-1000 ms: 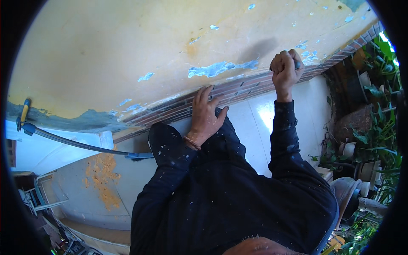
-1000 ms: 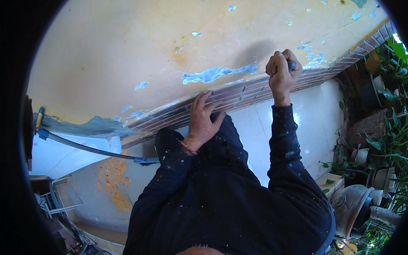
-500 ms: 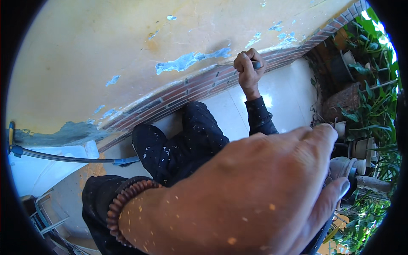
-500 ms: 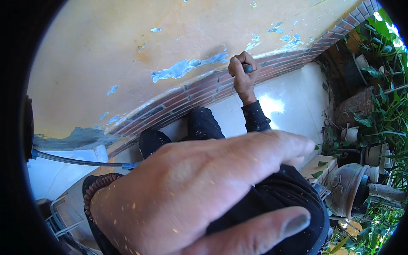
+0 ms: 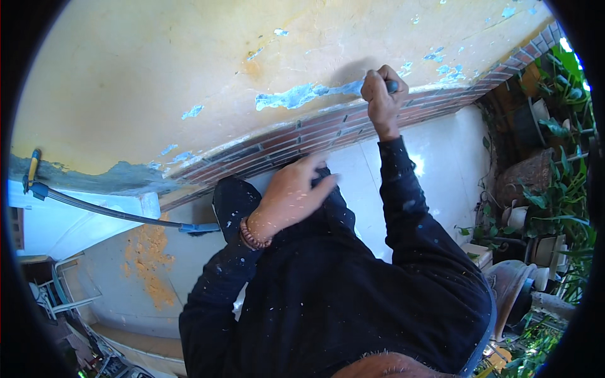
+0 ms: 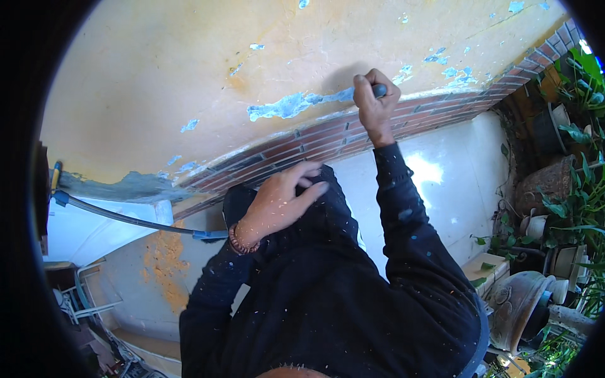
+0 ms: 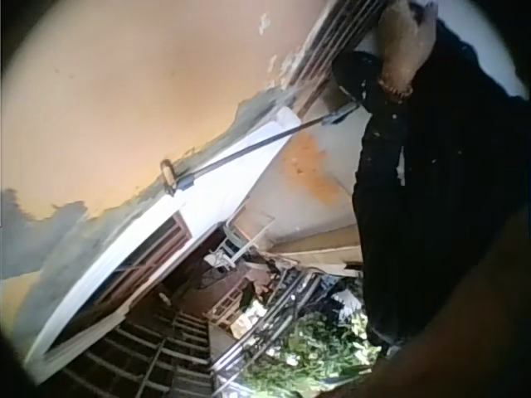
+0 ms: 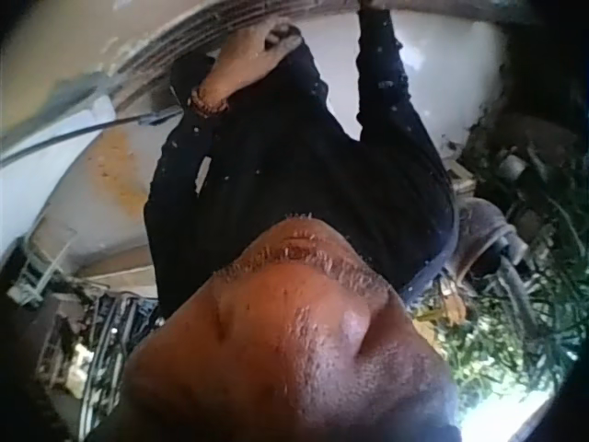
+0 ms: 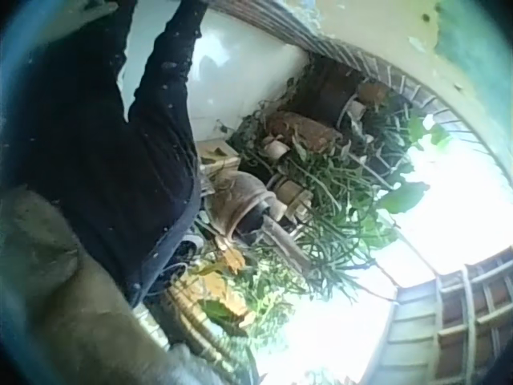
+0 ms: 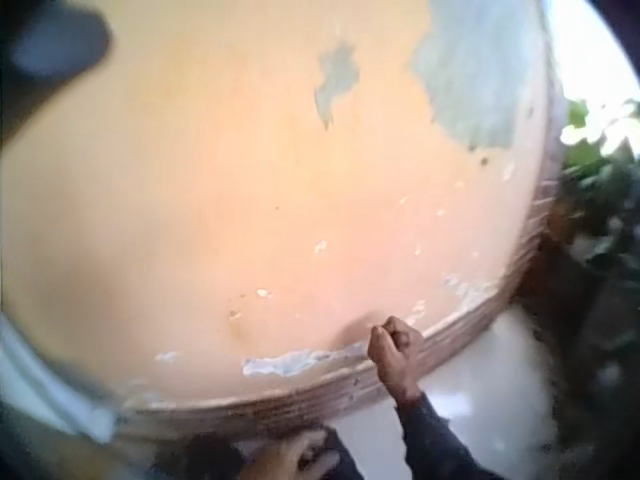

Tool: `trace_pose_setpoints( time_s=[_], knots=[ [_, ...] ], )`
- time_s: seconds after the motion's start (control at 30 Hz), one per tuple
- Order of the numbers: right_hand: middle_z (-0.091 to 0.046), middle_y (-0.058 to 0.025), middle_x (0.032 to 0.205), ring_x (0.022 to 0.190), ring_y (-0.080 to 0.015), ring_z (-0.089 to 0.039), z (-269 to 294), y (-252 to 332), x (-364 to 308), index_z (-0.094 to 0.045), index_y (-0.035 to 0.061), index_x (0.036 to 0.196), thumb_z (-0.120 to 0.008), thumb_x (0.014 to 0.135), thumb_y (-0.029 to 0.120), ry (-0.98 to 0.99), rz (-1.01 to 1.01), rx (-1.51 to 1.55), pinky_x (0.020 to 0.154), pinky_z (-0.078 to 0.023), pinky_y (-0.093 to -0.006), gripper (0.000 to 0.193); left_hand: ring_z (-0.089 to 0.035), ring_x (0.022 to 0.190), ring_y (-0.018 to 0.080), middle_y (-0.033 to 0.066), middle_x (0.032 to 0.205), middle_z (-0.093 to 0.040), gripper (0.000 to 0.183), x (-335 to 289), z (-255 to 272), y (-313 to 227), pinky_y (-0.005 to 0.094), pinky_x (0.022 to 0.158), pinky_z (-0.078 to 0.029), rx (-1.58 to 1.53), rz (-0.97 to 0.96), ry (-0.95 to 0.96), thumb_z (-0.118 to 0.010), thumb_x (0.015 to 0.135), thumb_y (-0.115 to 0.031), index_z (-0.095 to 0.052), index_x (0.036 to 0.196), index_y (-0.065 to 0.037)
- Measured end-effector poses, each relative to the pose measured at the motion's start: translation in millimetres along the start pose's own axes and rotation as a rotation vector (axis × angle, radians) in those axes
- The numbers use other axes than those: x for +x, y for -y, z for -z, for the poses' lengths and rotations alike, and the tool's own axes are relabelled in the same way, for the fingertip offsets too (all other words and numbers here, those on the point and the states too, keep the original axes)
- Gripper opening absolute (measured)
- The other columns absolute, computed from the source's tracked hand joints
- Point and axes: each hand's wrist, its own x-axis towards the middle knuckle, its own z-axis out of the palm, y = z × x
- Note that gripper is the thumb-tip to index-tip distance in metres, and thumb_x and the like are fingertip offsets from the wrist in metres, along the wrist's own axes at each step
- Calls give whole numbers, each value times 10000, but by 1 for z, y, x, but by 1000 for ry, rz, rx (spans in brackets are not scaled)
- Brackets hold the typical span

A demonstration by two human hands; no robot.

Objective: Scraping old paint off an exterior wall using a scraper tool.

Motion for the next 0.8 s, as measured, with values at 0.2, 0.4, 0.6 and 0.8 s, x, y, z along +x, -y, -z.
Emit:
trace_pose_setpoints(
  time_s=[0.2,0.4,0.6,0.8],
  knots=[
    [-421,25,570,485,-33,-324,2,26,7,-382,106,705,-496,1014,8,57,59,41,425,-240,-245,343,-741,1030,297,210,1186,-733,521,-49,-54,104,366,921,-571,-376,323,-7,-681,999,-374,-623,1321,31],
    [-407,29,541,465,-31,-322,14,6,18,-389,119,698,-521,1014,37,28,-21,-140,423,-250,-241,352,-737,1050,267,205,1189,-734,497,-54,-65,99,355,917,-578,-371,328,-31,-663,1022,-360,-620,1332,26],
    [-428,27,552,474,-29,-339,13,9,15,-386,115,683,-542,998,36,-102,29,-108,430,-274,-237,361,-675,1144,371,193,1286,-680,495,-29,-51,81,422,991,-530,-48,120,-280,-698,975,-292,-599,1362,0],
    [-491,49,579,512,-25,-415,10,24,20,-500,78,674,-616,976,74,-45,-16,4,465,-322,-223,323,-506,1359,384,203,1457,-547,538,19,-23,82,489,1166,-376,280,-173,-449,-683,966,-270,-547,1427,-26]
  ],
)
